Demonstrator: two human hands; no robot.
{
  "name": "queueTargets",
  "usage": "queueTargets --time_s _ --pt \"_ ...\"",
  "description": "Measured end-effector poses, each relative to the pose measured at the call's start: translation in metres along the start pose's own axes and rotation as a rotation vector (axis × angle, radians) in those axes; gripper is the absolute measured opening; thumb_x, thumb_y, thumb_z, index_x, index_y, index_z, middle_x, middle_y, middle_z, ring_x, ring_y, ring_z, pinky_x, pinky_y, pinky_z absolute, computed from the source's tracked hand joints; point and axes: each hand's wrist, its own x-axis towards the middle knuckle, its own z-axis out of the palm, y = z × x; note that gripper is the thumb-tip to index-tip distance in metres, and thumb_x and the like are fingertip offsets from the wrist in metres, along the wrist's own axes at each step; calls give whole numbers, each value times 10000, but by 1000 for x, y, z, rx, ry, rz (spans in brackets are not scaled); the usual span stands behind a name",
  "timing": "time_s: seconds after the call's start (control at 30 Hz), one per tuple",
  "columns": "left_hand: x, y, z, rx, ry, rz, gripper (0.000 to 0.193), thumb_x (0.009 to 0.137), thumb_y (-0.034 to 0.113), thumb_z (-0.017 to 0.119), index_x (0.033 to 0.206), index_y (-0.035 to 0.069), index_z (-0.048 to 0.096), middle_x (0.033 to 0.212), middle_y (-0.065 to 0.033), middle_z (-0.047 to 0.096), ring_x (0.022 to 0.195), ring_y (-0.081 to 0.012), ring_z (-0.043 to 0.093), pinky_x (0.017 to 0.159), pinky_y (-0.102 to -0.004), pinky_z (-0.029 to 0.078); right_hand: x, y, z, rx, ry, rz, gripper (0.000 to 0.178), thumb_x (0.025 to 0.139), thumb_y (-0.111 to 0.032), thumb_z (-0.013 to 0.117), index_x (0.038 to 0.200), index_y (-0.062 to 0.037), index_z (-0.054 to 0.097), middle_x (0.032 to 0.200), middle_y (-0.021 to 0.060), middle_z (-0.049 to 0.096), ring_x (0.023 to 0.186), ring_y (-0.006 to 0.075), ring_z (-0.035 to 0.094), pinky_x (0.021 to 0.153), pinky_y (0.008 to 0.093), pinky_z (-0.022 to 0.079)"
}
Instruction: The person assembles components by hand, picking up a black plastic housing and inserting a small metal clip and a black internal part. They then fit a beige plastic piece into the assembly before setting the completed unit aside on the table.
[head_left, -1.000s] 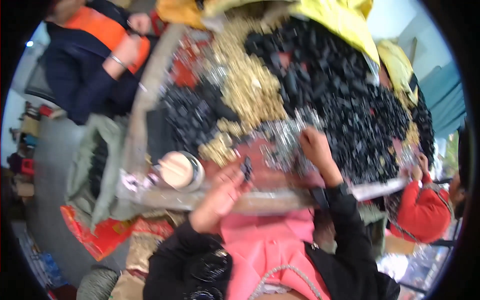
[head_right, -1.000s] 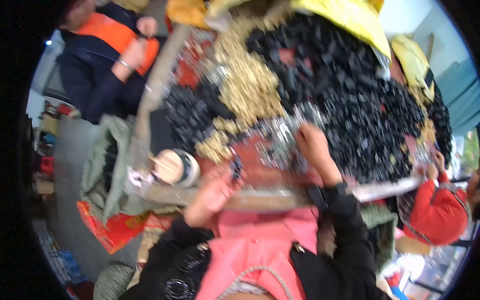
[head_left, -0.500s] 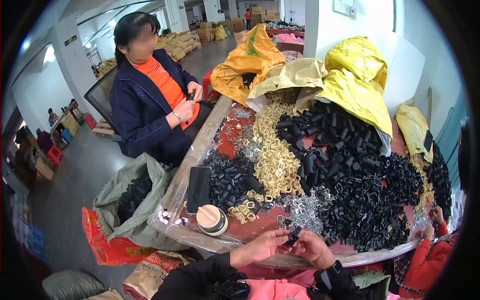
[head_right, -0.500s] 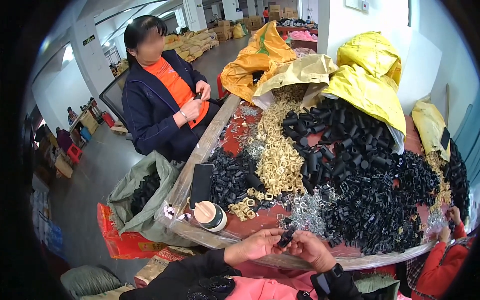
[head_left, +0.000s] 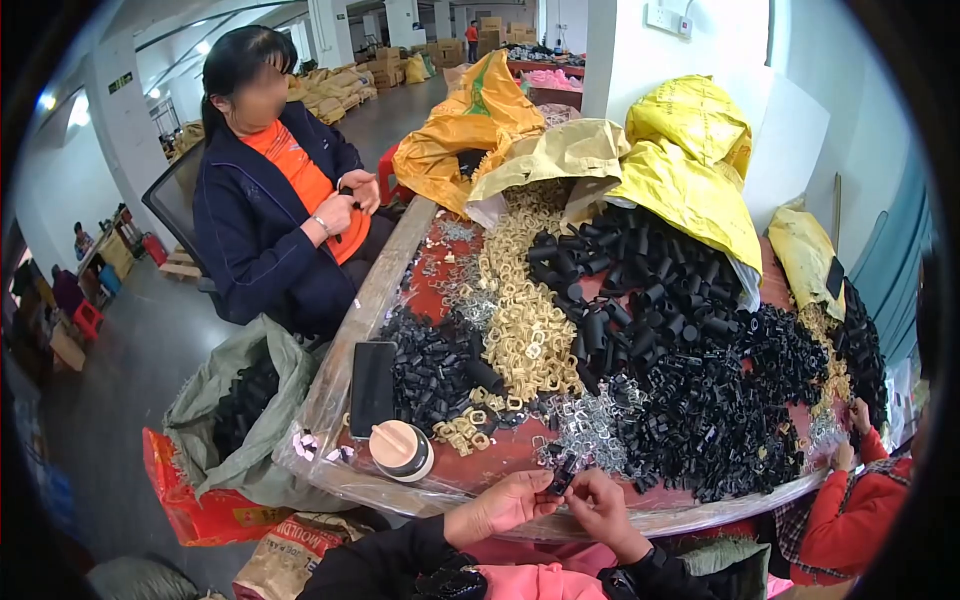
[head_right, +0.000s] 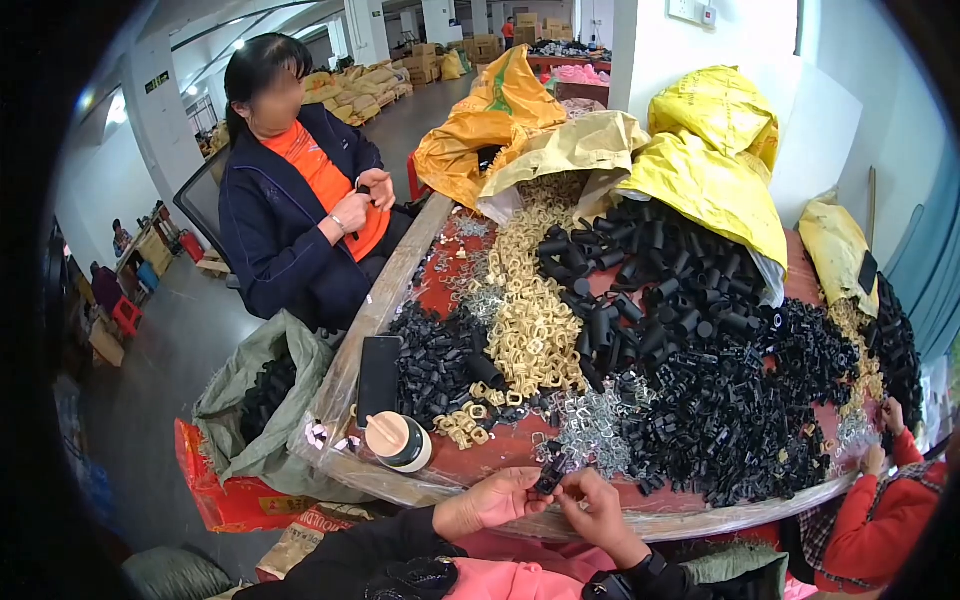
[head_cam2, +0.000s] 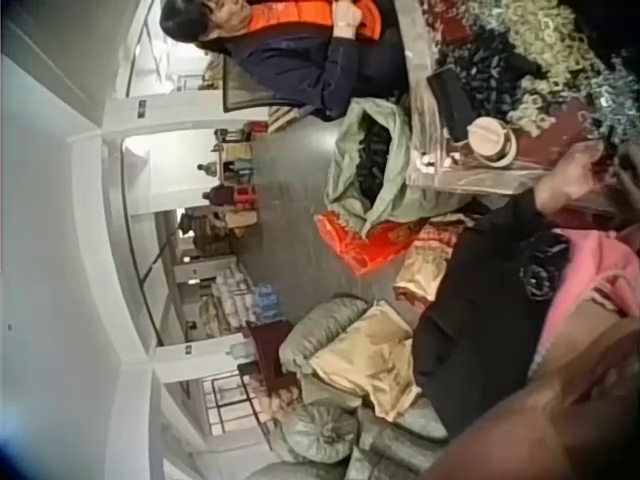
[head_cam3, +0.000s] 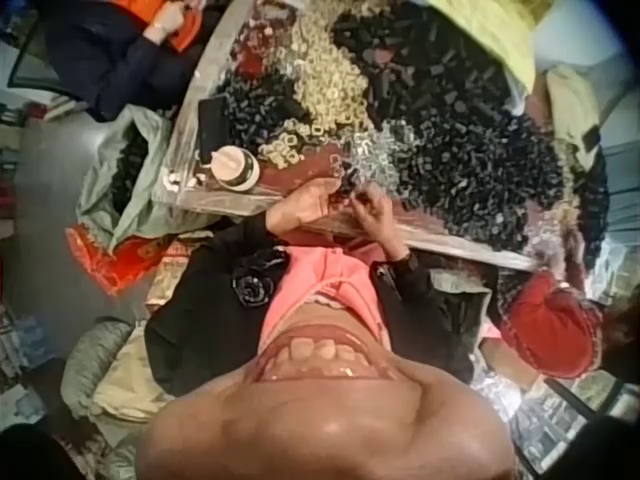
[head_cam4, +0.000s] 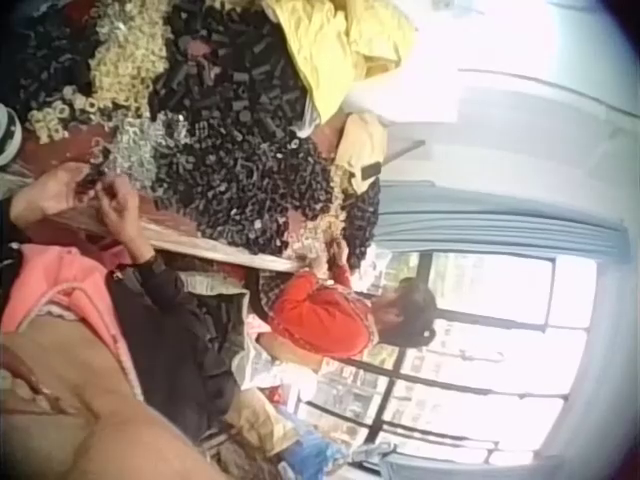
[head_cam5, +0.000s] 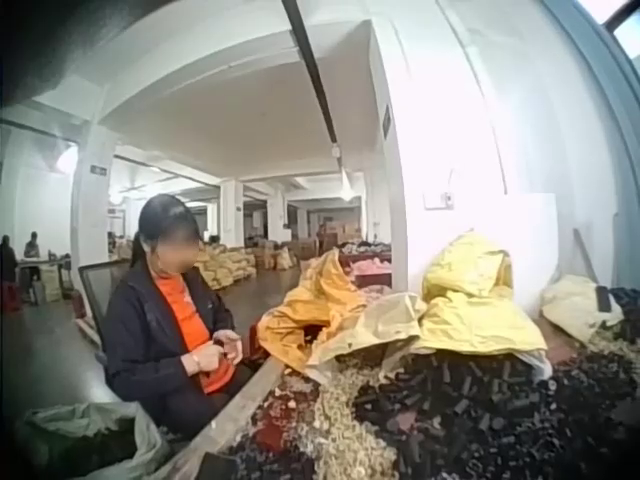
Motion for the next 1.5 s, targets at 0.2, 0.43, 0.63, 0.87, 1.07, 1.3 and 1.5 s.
queueTargets --time_s 0.2,0.43,0.63,0.87,1.07,1.3,1.5 --pt "-9 0 -3 -16 -59 -28 264 839 208 489 1007 6 515 926 -74 580 796 -126 556 708 -241 457 4 0 -1 -553 -28 -468 79 714 -18 573 778 -17 528 728 82 522 581 173 520 500 261 416" --pt "-8 -3 -5 136 137 177 249 827 179 513 1026 30 513 929 -38 570 822 -103 540 737 -230 443 -2 5 4 203 37 218 53 790 -43 522 749 -12 506 607 20 497 505 85 462 472 194 372" --pt "-6 -7 -9 158 59 304 269 818 153 527 1056 30 501 954 -26 559 861 -92 530 780 -234 438 2 4 17 281 2 309 80 814 -66 506 756 -12 496 597 1 494 512 52 445 471 178 363" --pt "-4 -13 -12 49 74 244 269 824 141 512 1064 20 492 961 -45 561 891 -124 535 814 -252 437 -2 9 19 305 28 339 81 811 -75 517 764 -16 486 599 11 495 501 55 439 468 178 361" --pt "-8 -21 -8 -100 64 160 260 829 140 502 1058 17 494 971 -60 562 882 -142 544 789 -250 453 -10 -4 9 419 6 391 103 822 -87 505 745 -21 483 604 8 496 500 54 440 454 176 361" --pt "-4 1 19 50 193 221 196 840 144 482 1004 42 515 902 -8 564 780 -98 545 684 -215 466 11 -8 -4 282 116 401 167 822 -138 491 707 -18 502 597 12 501 529 72 465 492 196 377" --pt "1 -1 5 43 174 19 258 843 126 470 1053 -23 479 930 -93 574 753 -137 584 662 -205 496 3 -9 -5 345 69 487 118 830 -106 495 773 -4 510 646 -14 489 540 46 423 499 174 346"
